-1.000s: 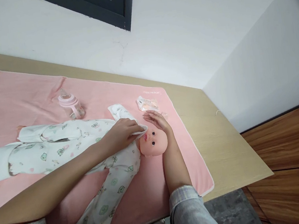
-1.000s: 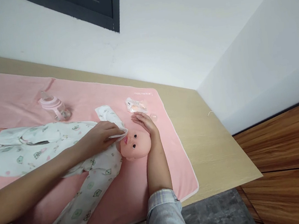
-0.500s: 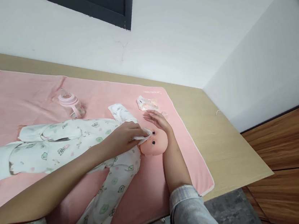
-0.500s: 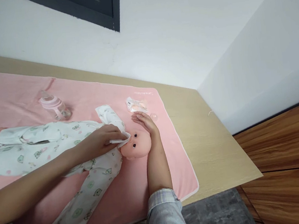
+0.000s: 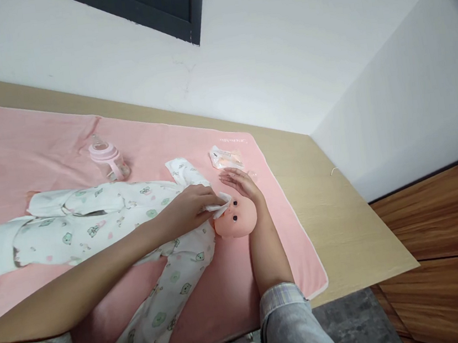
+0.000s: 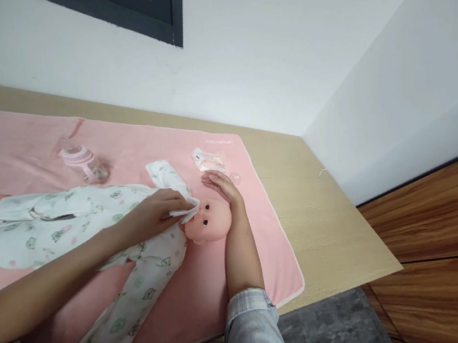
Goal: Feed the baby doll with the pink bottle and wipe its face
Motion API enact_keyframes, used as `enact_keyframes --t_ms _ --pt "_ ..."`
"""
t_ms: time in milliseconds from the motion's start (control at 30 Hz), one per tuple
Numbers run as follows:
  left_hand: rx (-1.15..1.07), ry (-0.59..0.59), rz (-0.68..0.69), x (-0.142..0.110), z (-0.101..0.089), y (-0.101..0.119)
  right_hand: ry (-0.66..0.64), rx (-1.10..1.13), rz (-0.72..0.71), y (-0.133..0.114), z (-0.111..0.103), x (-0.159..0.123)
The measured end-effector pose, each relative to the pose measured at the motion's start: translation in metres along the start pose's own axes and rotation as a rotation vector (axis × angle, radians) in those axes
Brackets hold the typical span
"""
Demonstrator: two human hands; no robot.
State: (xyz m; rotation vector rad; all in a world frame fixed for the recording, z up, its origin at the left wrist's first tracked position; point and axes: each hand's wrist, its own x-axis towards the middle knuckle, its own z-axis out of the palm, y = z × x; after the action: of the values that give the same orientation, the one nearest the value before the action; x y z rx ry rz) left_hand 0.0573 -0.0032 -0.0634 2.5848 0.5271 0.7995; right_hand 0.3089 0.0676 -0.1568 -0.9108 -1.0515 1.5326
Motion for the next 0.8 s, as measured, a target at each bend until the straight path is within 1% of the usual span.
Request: enact_keyframes --t_ms 167,267,367,467,533,633,733,800 --pt "0.004 -0.042 -0.055 0.0 0.0 -0.001 0.007 0.009 0.001 0.0 0.001 0.0" --pt "-0.01 -0.043 -0.059 -0.001 -0.002 -0.002 0.01 0.009 0.004 -0.001 0.001 -0.001" --pt "-0.031 -0.015 -0.067 -0.001 -0.008 -0.002 0.0 0.0 0.002 -0.002 0.0 -0.003" --pt "-0.059 -0.015 -0.122 -0.001 -0.018 -0.003 -0.031 -0.064 -0.001 -0.01 -0.001 -0.008" --pt "-0.072 -0.014 -0.137 -0.001 -0.025 -0.005 -0.042 -0.127 -0.033 -0.022 0.001 -0.013" --pt "-0.036 0.021 -0.132 -0.002 -0.034 -0.011 -0.081 -0.249 -0.14 -0.054 0.015 -0.027" --pt "0.021 0.019 -0.166 -0.005 -0.042 -0.017 -0.21 -0.434 -0.266 -0.093 0.046 -0.046" --pt "0.039 -0.007 -0.177 -0.006 -0.048 -0.02 -0.338 -0.604 -0.308 -0.112 0.073 -0.06"
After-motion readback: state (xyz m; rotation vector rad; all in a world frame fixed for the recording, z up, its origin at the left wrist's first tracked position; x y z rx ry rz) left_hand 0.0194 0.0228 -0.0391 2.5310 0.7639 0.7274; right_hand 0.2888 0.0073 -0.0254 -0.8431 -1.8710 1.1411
